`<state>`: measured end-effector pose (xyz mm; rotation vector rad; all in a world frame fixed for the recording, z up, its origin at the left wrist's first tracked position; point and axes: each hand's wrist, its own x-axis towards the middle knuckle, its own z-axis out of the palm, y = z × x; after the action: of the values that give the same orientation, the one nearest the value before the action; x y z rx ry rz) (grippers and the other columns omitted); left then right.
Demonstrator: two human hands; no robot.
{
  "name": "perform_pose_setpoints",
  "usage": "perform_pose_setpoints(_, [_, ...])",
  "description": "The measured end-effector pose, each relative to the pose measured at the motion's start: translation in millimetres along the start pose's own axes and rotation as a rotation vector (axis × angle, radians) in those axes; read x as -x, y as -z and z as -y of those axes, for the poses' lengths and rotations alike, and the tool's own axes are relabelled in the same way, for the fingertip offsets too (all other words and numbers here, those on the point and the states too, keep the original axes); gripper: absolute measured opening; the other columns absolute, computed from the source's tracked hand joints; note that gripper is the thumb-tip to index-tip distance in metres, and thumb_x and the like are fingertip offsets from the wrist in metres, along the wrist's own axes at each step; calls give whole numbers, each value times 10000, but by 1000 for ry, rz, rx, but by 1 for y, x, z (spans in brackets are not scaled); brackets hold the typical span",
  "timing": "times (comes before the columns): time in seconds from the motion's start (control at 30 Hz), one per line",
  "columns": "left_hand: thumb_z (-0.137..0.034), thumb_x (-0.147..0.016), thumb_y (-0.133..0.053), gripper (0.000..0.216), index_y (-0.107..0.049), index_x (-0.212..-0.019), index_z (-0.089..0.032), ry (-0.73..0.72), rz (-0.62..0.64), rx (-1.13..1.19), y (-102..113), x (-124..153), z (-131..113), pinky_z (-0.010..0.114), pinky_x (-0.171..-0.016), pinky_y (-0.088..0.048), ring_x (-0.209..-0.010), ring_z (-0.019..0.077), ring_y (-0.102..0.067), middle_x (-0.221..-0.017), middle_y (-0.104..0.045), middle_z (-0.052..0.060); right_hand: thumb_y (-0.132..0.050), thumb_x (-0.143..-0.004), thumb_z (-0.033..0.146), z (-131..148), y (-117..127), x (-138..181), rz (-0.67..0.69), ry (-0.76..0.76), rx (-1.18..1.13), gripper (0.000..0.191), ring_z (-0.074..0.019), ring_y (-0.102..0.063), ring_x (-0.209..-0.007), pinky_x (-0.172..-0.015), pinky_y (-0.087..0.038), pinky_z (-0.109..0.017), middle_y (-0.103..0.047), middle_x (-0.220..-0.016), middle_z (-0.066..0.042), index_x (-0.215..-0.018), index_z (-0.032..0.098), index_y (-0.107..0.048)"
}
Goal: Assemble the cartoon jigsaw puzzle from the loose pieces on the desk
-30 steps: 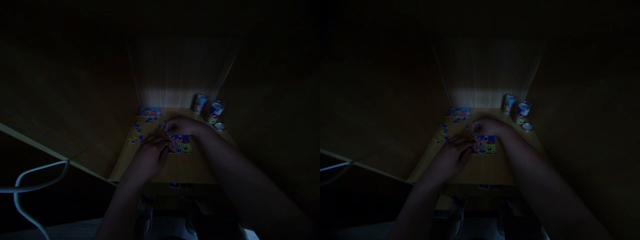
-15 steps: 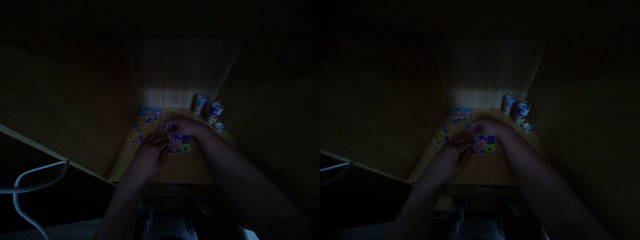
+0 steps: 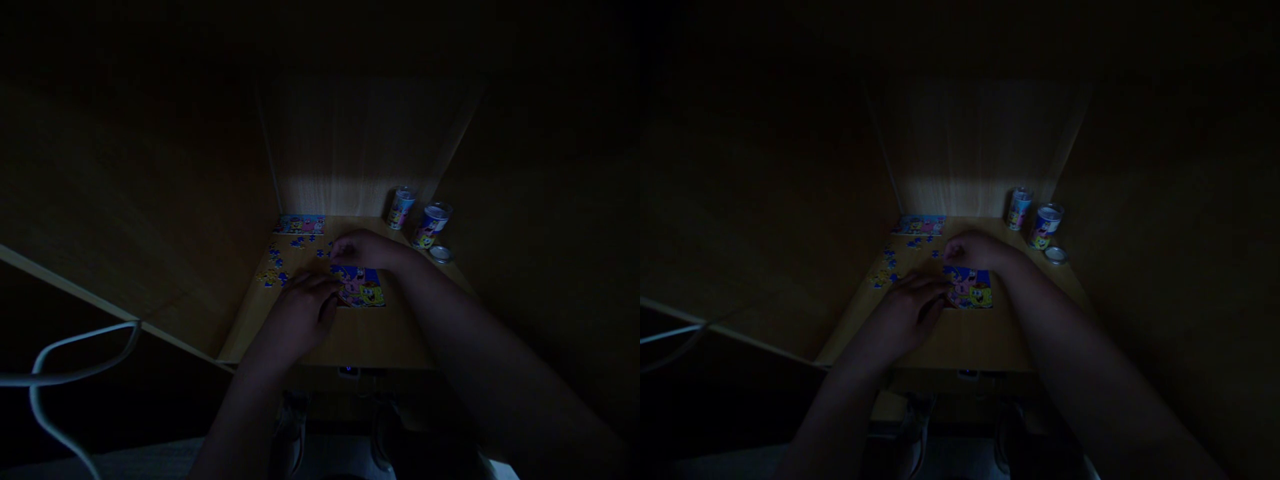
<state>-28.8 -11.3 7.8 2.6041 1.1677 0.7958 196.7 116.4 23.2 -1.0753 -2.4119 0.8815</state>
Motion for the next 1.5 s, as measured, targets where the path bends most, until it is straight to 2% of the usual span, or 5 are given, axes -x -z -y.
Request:
perform_pose_setpoints(0.33, [-143,-1031,-649,279,-777,-1241,-273,4,9,-6,2,-1,-1,524,-1097,-541,-1177,283,-691,-1265,-784,43,-707,-951,204,4,-4,-3,-15,22,121,115,-180,-733,-825,-761,-521,-288,-824,-944,-28,-966,204,-821])
perform_pose_setpoints(0.63, [-161,-1050,-635,204,-758,-1193,-239,17,-25,-36,0,-1,-1,486,-1063,-550,-1159,281,-678,-1227,-768,58,-656,-962,70,-14,-24,-15,-271,270,365,310,-242,-687,-1180,-1129,-472,-460,-788,-1209,-101,-1179,223,-816])
perform_pose_setpoints(0.87, [-171,-1064,-576,172,-747,-1063,-172,227,-114,-223,-1,-2,5,490,-970,-562,-1029,308,-691,-1064,-756,123,-591,-965,17,-2,-26,-15,-205,301,222,322,-204,-702,-1075,-1020,-540,-386,-780,-1076,-58,-994,238,-824])
perform_pose_setpoints(1.13, [-181,-1080,-556,201,-740,-1162,-174,190,-80,-220,-4,0,6,499,-1032,-538,-1113,314,-683,-1157,-765,131,-808,-936,243,3,-27,-12,-140,290,248,76,-240,-688,-1088,-1009,-524,-403,-751,-1100,-87,-1000,204,-796])
perform_pose_setpoints(1.5, [-184,-1080,-566,218,-755,-1186,-189,183,-83,-207,-6,0,9,504,-1064,-537,-1130,305,-692,-1168,-770,121,-695,-1013,192,0,-22,-15,-230,213,297,89,-240,-693,-1061,-1004,-501,-393,-773,-1052,-99,-1011,183,-783])
